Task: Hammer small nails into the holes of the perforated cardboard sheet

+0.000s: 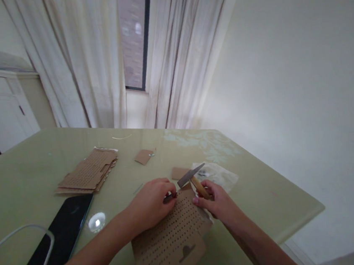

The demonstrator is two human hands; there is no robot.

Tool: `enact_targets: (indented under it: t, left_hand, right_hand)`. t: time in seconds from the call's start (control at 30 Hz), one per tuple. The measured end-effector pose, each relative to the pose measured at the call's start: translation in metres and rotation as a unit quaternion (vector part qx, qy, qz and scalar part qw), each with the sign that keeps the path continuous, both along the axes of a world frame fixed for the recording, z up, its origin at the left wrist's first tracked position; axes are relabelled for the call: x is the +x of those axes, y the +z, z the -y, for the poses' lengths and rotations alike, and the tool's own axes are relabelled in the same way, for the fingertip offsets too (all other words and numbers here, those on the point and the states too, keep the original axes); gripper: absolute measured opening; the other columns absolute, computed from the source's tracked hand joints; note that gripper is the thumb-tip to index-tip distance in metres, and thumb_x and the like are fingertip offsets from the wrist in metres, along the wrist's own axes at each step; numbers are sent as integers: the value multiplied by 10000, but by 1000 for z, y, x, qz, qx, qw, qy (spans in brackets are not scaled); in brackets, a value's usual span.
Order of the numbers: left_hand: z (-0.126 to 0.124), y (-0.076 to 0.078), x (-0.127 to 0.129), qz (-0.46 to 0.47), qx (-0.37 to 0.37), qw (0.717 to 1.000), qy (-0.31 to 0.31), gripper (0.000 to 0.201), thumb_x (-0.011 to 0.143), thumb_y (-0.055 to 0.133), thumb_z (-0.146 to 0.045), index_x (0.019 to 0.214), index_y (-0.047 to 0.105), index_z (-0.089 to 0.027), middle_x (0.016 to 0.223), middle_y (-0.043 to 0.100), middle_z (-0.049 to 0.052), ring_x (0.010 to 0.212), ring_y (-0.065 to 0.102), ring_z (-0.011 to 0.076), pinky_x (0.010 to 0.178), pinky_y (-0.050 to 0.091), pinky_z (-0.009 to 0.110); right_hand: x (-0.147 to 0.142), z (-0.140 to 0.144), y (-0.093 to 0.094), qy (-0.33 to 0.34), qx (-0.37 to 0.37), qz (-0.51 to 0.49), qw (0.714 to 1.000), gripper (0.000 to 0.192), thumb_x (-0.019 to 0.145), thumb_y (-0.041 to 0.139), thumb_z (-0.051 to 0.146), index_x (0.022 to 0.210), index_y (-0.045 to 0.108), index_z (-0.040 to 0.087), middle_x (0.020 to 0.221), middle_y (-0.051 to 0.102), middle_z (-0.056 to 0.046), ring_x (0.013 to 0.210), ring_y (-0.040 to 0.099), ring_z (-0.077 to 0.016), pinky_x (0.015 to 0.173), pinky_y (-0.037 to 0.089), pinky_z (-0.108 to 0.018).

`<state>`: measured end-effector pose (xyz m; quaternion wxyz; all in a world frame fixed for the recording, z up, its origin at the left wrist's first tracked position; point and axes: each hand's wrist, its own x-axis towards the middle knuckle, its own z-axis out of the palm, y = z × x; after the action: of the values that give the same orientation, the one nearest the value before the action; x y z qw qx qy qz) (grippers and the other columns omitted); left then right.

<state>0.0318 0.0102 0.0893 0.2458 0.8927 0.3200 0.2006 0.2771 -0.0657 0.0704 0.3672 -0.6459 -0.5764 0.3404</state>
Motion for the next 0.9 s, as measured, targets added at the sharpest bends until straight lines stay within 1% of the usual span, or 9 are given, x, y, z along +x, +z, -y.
enact_targets:
  t: [0.1,0.2,0.4,0.5,0.57,0.63,0.7,0.77,0.9]
  left_hand:
    - [0,2,0,3,-7,1000,3,133,897,638,-213,843,759,-205,896,745,50,834,692,220,778,492,312]
    - [-1,5,-1,14,-9,1000,9,150,916,638,-228,870,779,-203,913,745,52,829,693,215,768,495,308]
    - [-6,0,-2,13,-10,1000,17,135,920,664,-222,882,791,-196,938,763,54,862,705,223,806,500,322]
    - [-8,-2,-2,11,-19,1000,16,124,908,683,-221,885,803,-199,944,779,53,864,713,223,815,506,321]
    - [-7,-1,-2,10,-28,999,17,124,899,691,-218,891,814,-200,952,786,55,856,719,222,812,511,319]
    - [-6,1,-3,6,-36,999,20,125,895,698,-218,896,822,-204,960,792,56,860,724,226,817,514,323]
    - [-6,3,-3,0,-41,999,23,125,894,702,-221,896,826,-210,966,796,56,874,728,232,828,514,329]
    - [-5,3,-3,0,-42,999,27,126,898,702,-228,897,827,-215,967,797,53,881,730,233,835,512,331]
    - [-5,2,-3,6,-43,999,33,108,895,711,-236,875,815,-213,950,782,48,870,719,225,805,507,317]
  right_hand:
    - [-2,0,1,2,-41,-111,993,472,763,837,468,1082,621,195,912,724,-19,768,666,-204,630,454,-285]
    - [-6,0,6,-13,-67,-169,983,532,755,860,502,1122,605,212,831,658,36,588,545,-129,507,320,-239]
    - [-8,-8,-1,-29,-16,-101,994,458,740,845,541,910,564,223,745,563,50,592,502,-129,521,346,-248]
    - [-3,-8,4,-26,-13,-69,997,429,870,706,635,910,587,226,646,484,71,488,405,-121,465,290,-258]
    - [0,-3,18,-15,-1,-29,999,416,970,587,636,899,605,226,594,425,80,465,368,-126,459,265,-266]
    - [0,5,41,19,47,62,997,380,1037,534,548,856,614,224,628,477,51,527,427,-140,511,306,-275]
    - [-4,13,67,51,121,181,975,368,1094,465,446,838,611,226,698,574,12,628,519,-163,606,370,-294]
    - [-10,20,88,60,164,240,955,339,1113,438,388,876,621,226,733,632,-4,681,575,-180,668,404,-310]
    - [-24,26,101,101,133,310,936,300,1120,444,343,975,677,223,864,735,-51,790,672,-220,723,449,-332]
